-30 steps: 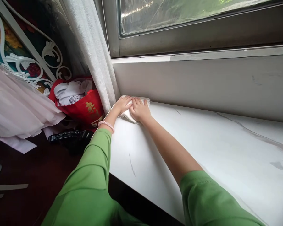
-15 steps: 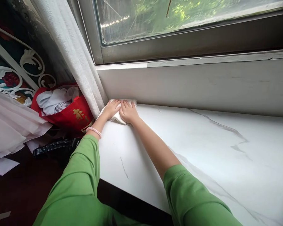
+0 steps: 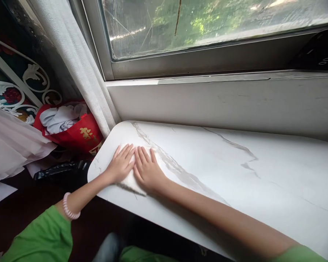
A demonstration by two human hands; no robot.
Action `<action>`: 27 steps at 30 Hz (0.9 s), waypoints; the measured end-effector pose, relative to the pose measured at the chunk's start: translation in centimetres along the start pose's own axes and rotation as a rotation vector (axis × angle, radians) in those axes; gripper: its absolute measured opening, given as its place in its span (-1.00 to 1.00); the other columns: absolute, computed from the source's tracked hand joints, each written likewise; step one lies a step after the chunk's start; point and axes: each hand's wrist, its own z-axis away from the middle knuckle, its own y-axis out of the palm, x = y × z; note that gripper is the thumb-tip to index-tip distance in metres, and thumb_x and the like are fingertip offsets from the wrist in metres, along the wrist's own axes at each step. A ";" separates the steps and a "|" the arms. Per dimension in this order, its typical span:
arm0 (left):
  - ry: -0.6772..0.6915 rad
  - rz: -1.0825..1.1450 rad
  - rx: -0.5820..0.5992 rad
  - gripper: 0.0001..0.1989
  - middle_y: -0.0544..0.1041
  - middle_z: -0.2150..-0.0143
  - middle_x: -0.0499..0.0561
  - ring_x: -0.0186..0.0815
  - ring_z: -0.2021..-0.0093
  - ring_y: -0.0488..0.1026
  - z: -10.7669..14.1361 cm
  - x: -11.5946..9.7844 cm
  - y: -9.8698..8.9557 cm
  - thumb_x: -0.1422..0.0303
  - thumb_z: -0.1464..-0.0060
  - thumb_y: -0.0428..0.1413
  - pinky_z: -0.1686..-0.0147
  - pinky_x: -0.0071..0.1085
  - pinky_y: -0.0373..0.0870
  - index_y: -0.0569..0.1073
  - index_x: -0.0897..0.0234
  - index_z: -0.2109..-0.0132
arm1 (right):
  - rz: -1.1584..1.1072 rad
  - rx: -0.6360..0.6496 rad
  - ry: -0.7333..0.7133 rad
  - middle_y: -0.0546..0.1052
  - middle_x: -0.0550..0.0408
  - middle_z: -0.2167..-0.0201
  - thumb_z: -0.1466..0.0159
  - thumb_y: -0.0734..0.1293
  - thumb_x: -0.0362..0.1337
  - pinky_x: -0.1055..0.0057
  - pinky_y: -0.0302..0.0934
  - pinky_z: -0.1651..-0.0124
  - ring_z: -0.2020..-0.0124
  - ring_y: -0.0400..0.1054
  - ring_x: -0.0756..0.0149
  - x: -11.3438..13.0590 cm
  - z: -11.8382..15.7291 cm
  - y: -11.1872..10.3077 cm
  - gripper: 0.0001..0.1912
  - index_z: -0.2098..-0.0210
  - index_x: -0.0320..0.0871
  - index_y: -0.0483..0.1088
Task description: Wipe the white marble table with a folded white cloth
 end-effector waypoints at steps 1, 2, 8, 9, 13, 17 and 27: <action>0.001 0.005 -0.010 -0.46 0.04 -0.38 0.13 -0.19 -0.38 -0.11 1.2 -1.1 -0.1 0.31 -0.27 -0.22 -0.34 -0.05 -0.21 0.01 0.31 -0.36 | -0.007 0.004 -0.026 0.04 -0.36 -0.31 -0.36 -0.01 -0.22 -0.18 -0.29 -0.32 -0.35 -0.17 -0.15 0.5 1.3 -0.4 -0.37 -0.29 -0.57 0.00; 0.000 0.011 -0.017 -0.45 0.03 -0.38 0.13 -0.18 -0.38 -0.11 2.3 -2.2 -0.3 0.32 -0.27 -0.22 -0.34 -0.03 -0.20 -0.01 0.30 -0.37 | -0.018 0.008 -0.044 0.03 -0.35 -0.31 -0.36 0.00 -0.21 -0.18 -0.29 -0.32 -0.35 -0.18 -0.15 0.8 2.5 -0.8 -0.37 -0.29 -0.56 0.01; -0.009 0.024 -0.011 -0.41 -0.02 -0.39 0.09 -0.16 -0.39 -0.14 4.8 -6.0 -0.6 0.32 -0.26 -0.23 -0.34 0.01 -0.22 -0.13 0.25 -0.39 | -0.143 0.063 -0.046 -0.07 -0.21 -0.36 -0.36 0.00 -0.20 -0.11 -0.27 -0.35 -0.37 -0.25 -0.01 1.3 6.2 -2.4 -0.37 -0.33 -0.44 -0.07; -0.013 0.020 -0.004 -0.41 -0.03 -0.39 0.10 -0.15 -0.39 -0.15 4.7 -6.0 -0.6 0.32 -0.26 -0.24 -0.34 0.02 -0.22 -0.12 0.26 -0.39 | -0.162 0.076 -0.034 -0.07 -0.21 -0.36 -0.36 0.00 -0.20 -0.11 -0.27 -0.35 -0.38 -0.26 -0.01 1.2 6.1 -2.4 -0.37 -0.33 -0.45 -0.08; -0.036 0.010 -0.002 -0.44 0.01 -0.39 0.11 -0.16 -0.39 -0.16 2.8 -5.4 -0.1 0.32 -0.26 -0.26 -0.34 0.00 -0.24 -0.04 0.30 -0.38 | -0.216 0.119 0.033 -0.03 -0.23 -0.35 -0.32 0.03 -0.21 -0.09 -0.30 -0.35 -0.38 -0.24 0.02 0.1 4.2 -2.7 -0.35 -0.32 -0.45 -0.04; -0.077 0.005 0.012 -0.46 0.03 -0.38 0.19 -0.14 -0.39 -0.14 -1.8 -4.0 0.7 0.32 -0.27 -0.29 -0.32 0.02 -0.25 0.04 0.41 -0.34 | -0.218 0.150 0.178 0.07 -0.19 -0.33 -0.29 0.02 -0.27 0.00 -0.34 -0.36 -0.36 -0.15 0.07 -2.3 0.6 -2.5 -0.36 -0.31 -0.44 0.02; -0.036 0.019 0.018 -0.53 0.11 -0.36 0.12 -0.21 -0.36 -0.03 -17.8 0.1 2.0 0.35 -0.28 -0.23 -0.32 -0.08 -0.22 0.14 0.34 -0.29 | -0.040 0.056 0.377 0.08 -0.23 -0.33 -0.29 -0.04 -0.31 0.01 -0.34 -0.33 -0.35 -0.13 0.10 -12.7 -8.4 0.4 -0.37 -0.30 -0.50 0.00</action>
